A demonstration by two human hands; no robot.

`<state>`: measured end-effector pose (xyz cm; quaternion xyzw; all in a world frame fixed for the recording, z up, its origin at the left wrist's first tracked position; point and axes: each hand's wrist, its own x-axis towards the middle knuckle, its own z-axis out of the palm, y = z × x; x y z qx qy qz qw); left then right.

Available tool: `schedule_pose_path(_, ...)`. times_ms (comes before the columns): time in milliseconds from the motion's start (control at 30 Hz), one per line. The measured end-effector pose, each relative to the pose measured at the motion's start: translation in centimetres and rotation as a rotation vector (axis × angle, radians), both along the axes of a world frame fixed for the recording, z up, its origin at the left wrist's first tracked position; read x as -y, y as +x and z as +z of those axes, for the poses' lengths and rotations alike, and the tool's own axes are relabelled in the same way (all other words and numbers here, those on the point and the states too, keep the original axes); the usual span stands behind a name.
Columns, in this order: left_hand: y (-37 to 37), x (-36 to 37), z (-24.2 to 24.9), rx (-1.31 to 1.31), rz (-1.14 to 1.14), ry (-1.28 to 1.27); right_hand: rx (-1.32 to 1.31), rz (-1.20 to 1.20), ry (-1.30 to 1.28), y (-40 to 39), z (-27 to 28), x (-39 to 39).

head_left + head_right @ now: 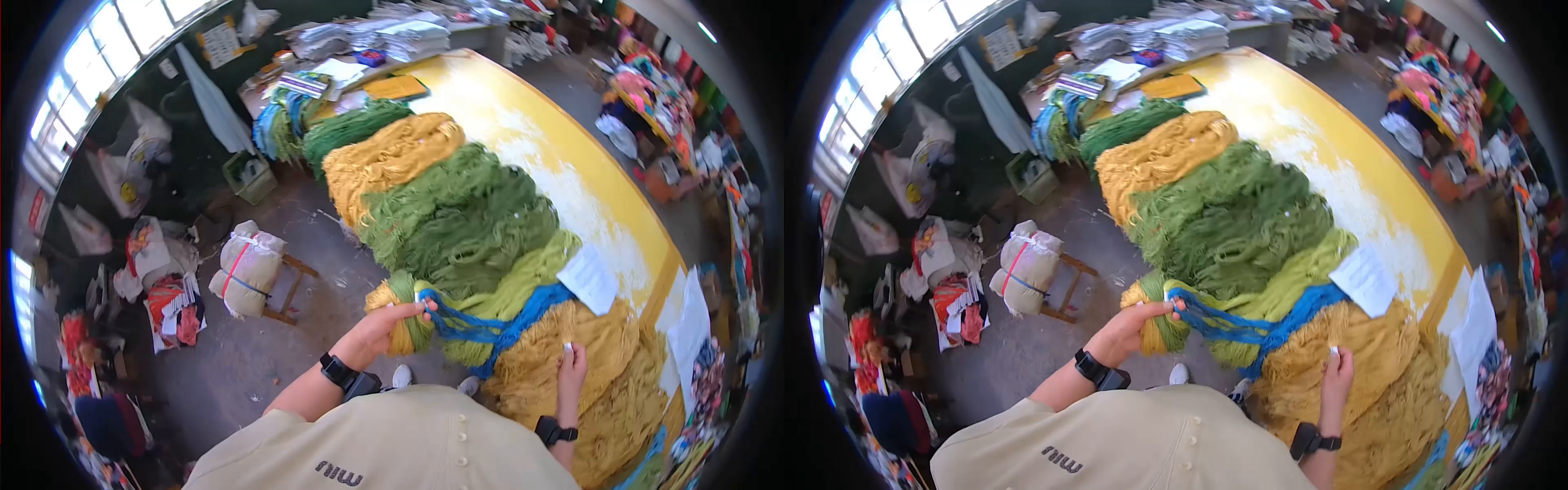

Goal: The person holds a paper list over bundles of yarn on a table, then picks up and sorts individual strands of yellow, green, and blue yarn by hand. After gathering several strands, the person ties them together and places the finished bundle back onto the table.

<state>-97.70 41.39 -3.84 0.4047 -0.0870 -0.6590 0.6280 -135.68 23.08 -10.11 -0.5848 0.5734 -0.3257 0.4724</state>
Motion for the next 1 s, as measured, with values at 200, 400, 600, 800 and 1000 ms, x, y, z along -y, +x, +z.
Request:
schedule_pose_path(200,-0.9,0.4,-2.0,0.067,0.106,0.058,-0.295,0.066,-0.316,-2.1,1.6,-1.1)
schedule_pose_path(400,-4.5,2.4,-1.5,-0.119,0.122,-0.066,-0.460,-0.091,-0.306,-9.6,3.0,4.0)
schedule_pose_path(600,-11.2,6.4,-1.0,-0.005,0.201,0.000,-0.544,-0.118,-0.385,-19.0,-1.1,16.0)
schedule_pose_path(800,-17.1,9.8,-0.3,0.042,0.230,0.133,-0.835,0.013,-0.284,-24.0,-7.6,27.3)
schedule_pose_path(1000,-20.2,11.8,0.1,0.124,0.270,0.242,-0.658,0.313,0.234,-25.3,-11.1,35.4)
